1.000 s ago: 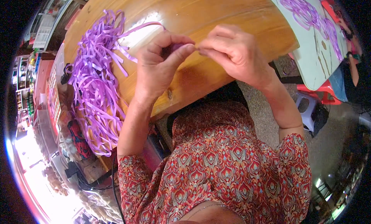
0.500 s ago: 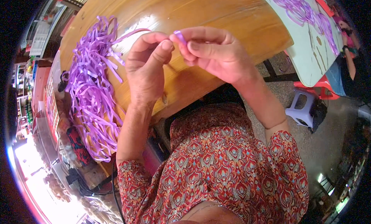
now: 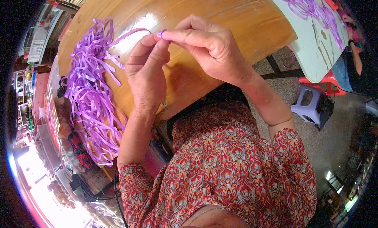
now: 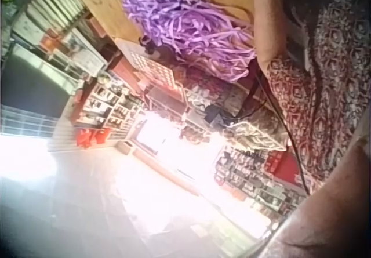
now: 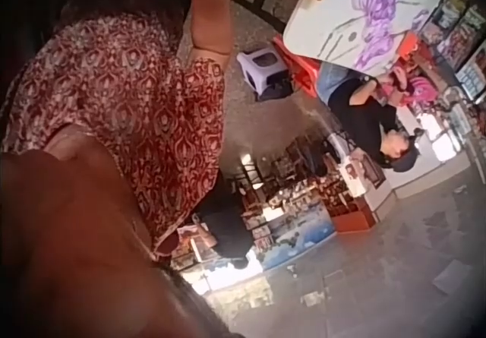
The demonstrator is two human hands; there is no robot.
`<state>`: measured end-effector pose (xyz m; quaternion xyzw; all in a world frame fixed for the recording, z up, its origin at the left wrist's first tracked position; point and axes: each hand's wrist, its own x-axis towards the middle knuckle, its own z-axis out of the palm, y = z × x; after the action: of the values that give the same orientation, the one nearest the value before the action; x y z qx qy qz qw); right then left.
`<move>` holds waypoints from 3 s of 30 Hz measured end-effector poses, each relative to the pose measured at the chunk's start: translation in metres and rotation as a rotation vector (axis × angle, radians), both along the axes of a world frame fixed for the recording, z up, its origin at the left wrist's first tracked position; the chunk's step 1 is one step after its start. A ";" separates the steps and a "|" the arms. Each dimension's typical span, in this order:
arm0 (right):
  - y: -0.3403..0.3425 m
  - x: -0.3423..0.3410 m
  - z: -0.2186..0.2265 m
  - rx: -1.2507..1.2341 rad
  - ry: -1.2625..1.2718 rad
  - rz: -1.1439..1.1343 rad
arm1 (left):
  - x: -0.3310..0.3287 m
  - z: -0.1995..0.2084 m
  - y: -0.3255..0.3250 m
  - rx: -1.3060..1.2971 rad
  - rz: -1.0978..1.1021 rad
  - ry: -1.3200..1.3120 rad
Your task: Tying knots or loops into a large number of purple ribbons at a table.
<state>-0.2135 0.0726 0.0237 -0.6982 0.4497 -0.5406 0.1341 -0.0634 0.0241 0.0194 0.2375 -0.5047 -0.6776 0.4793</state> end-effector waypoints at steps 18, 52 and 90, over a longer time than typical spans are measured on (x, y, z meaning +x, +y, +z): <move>-0.001 0.009 0.000 0.159 -0.289 -0.022 | 0.004 0.006 0.000 0.124 0.002 -0.038; -0.048 -0.030 0.003 -0.557 0.318 0.096 | 0.010 -0.003 -0.026 0.186 -0.098 -0.225; -0.049 -0.011 -0.006 -0.656 0.042 0.201 | 0.006 -0.005 -0.017 0.043 -0.044 0.037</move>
<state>-0.2246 0.0233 0.0176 -0.7559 0.1837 -0.6261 -0.0545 -0.0575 0.0076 0.0143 0.2241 -0.4860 -0.7030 0.4685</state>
